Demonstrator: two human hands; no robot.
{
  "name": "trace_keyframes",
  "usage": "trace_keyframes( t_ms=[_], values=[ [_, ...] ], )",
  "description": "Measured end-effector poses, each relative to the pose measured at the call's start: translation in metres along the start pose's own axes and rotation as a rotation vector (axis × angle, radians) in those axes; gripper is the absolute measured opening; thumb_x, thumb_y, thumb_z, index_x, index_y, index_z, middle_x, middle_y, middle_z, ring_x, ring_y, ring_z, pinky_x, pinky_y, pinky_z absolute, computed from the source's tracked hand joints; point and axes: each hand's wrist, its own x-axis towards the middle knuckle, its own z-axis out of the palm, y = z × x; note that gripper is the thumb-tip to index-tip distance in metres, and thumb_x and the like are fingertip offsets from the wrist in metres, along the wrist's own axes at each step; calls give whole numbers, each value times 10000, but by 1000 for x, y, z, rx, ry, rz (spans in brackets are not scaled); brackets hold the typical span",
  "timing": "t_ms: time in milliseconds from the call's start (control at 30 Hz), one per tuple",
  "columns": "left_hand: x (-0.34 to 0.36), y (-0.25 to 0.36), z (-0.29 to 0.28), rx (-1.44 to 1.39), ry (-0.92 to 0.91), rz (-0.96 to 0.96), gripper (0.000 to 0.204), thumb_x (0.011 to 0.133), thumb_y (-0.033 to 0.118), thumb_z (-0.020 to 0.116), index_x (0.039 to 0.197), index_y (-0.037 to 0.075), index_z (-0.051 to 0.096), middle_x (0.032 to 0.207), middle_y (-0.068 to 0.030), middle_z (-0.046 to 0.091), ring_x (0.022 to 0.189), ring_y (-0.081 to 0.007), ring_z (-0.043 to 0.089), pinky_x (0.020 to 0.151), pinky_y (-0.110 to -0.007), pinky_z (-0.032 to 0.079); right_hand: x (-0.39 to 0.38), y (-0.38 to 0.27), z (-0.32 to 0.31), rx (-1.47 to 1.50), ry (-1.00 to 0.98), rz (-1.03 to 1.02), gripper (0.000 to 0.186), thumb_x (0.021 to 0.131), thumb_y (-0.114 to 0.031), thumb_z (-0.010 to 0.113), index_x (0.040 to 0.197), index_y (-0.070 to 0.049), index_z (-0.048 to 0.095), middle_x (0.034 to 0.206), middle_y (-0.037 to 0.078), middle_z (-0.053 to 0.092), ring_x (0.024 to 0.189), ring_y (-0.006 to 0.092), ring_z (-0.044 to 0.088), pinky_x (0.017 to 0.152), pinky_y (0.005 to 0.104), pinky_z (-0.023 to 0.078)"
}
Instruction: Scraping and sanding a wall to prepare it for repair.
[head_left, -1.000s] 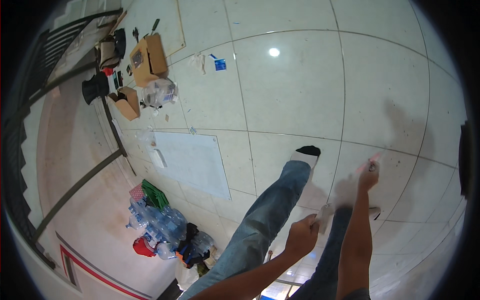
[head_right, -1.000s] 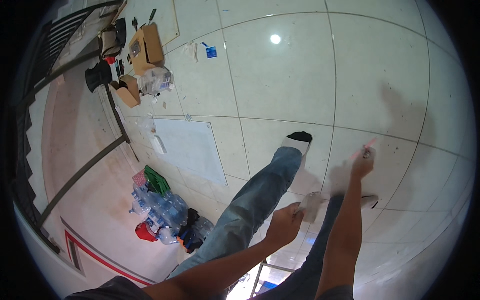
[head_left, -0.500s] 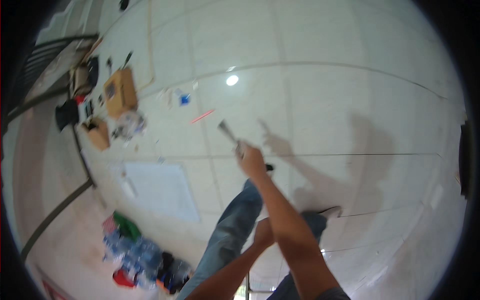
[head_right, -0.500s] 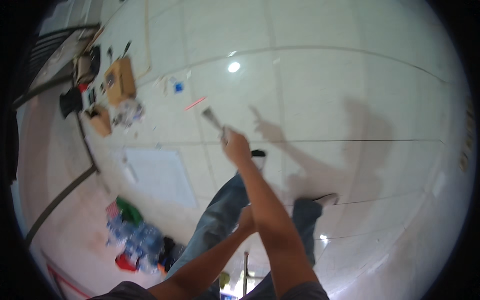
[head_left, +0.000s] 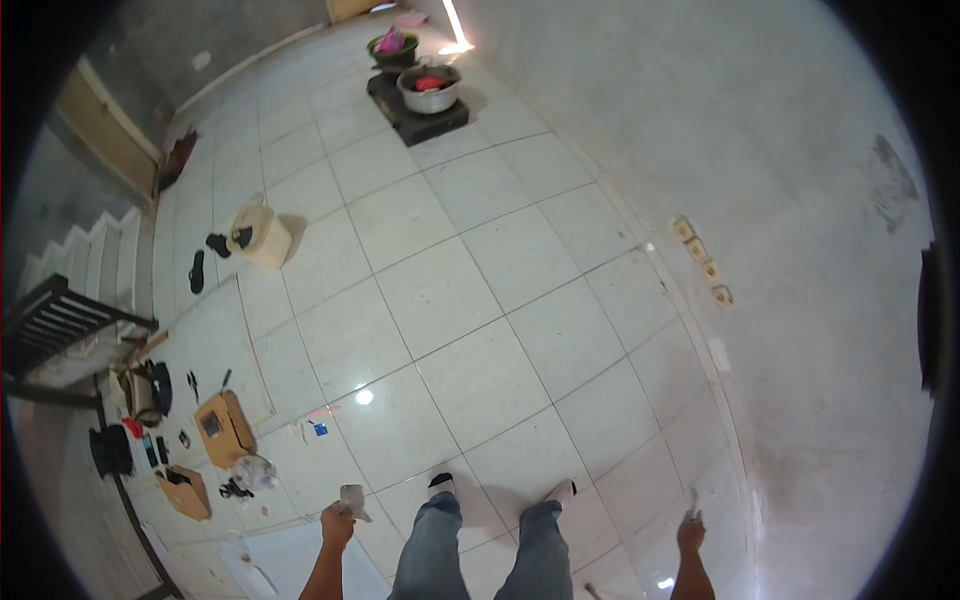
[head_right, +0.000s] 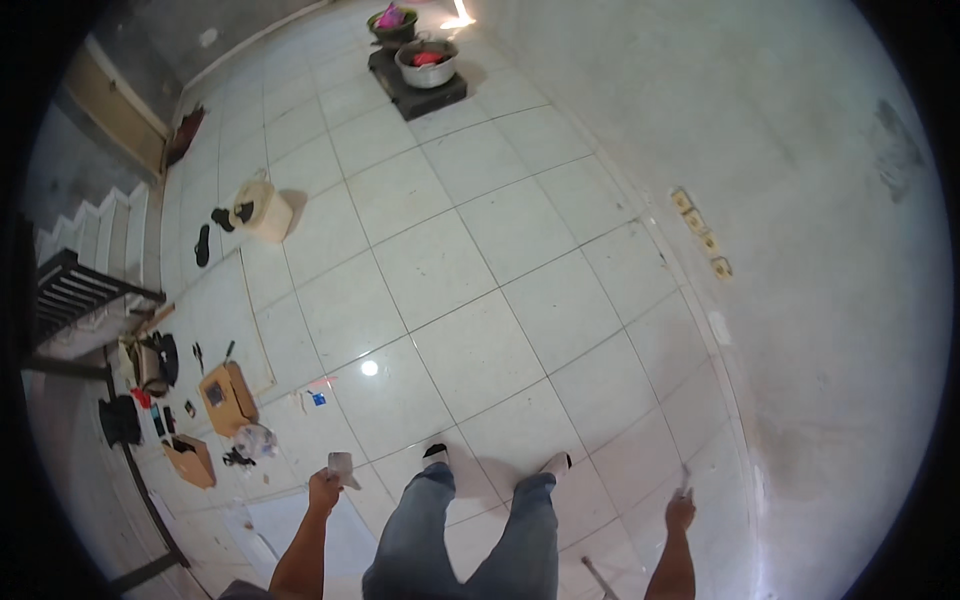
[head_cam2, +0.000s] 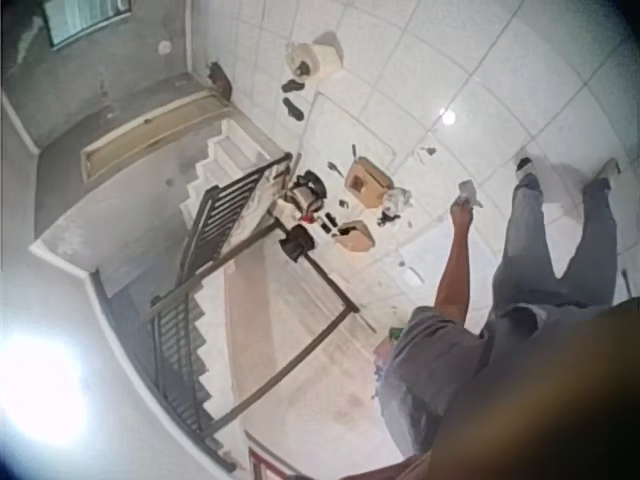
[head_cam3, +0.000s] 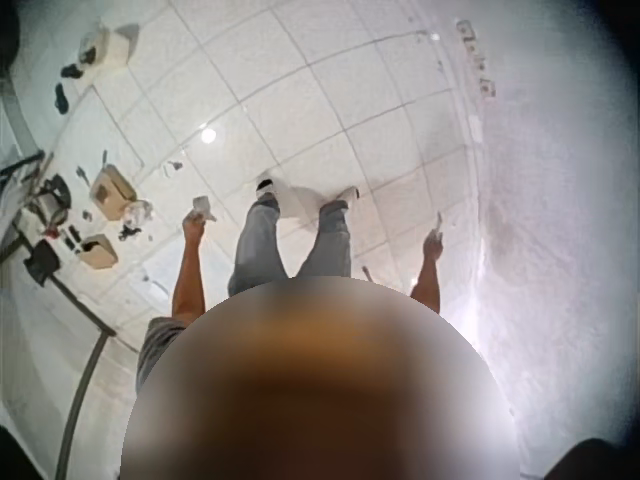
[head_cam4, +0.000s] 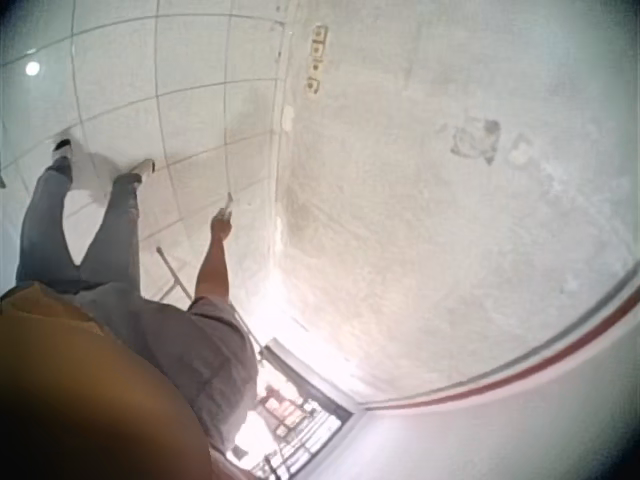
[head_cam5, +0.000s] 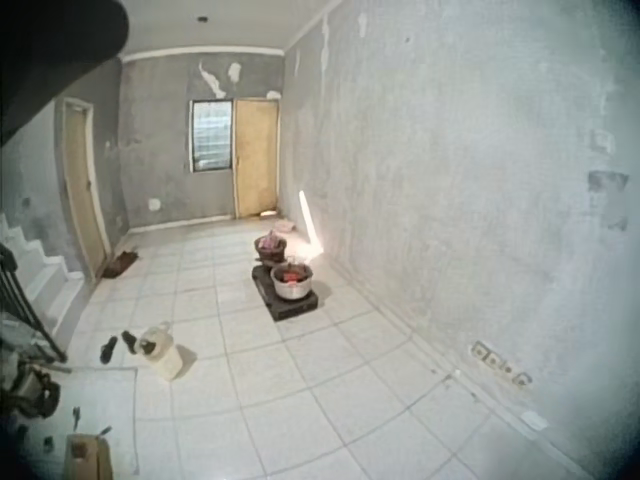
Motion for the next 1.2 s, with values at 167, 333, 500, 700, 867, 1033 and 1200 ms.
trace_keyframes(
  t_ms=[167,333,500,700,867,1033,1200],
  values=[
    [43,3,-39,290,-8,132,145,884,98,587,838,-26,646,700,-72,628,552,-154,572,473,-333,476,-97,90,-20,421,597,82,494,1012,-310,385,1435,-55,388,1250,283,570,1037,459,601,877,499,506],
    [53,100,-26,30,-109,49,143,901,93,578,988,1,645,754,-73,628,589,-165,597,508,-302,512,-172,69,47,852,12,600,420,1003,-249,362,1338,-32,493,1251,276,562,1065,426,592,890,485,500],
    [58,158,-5,181,-104,135,173,918,83,567,1056,5,635,813,-72,652,617,-150,599,536,-296,517,-256,-31,107,751,-203,316,259,976,-218,410,1064,-32,567,751,211,646,523,372,633,493,420,560],
    [32,215,59,185,-147,267,146,908,91,571,955,-17,659,728,-86,638,545,-149,578,483,-302,467,-297,-47,87,1177,-548,836,291,968,-208,378,1123,-69,581,723,153,618,533,250,651,458,391,578],
    [16,234,119,248,-89,337,156,889,103,578,892,-17,677,691,-105,649,569,-188,601,522,-352,460,-259,1,99,1232,-416,607,311,981,-243,403,1106,-32,594,657,155,600,438,247,603,407,370,537],
    [12,243,173,464,6,594,155,893,108,585,922,-20,667,693,-91,635,542,-162,584,482,-320,470,-177,61,83,1350,-230,568,451,1002,-254,413,1410,-66,446,523,79,524,360,190,516,333,343,450],
    [23,278,210,467,-31,631,166,902,122,581,911,-23,662,694,-102,641,541,-165,585,484,-324,463,-140,61,-2,1457,-111,692,437,1007,-273,414,1388,-70,485,587,67,543,404,154,513,367,313,468]
  ],
)
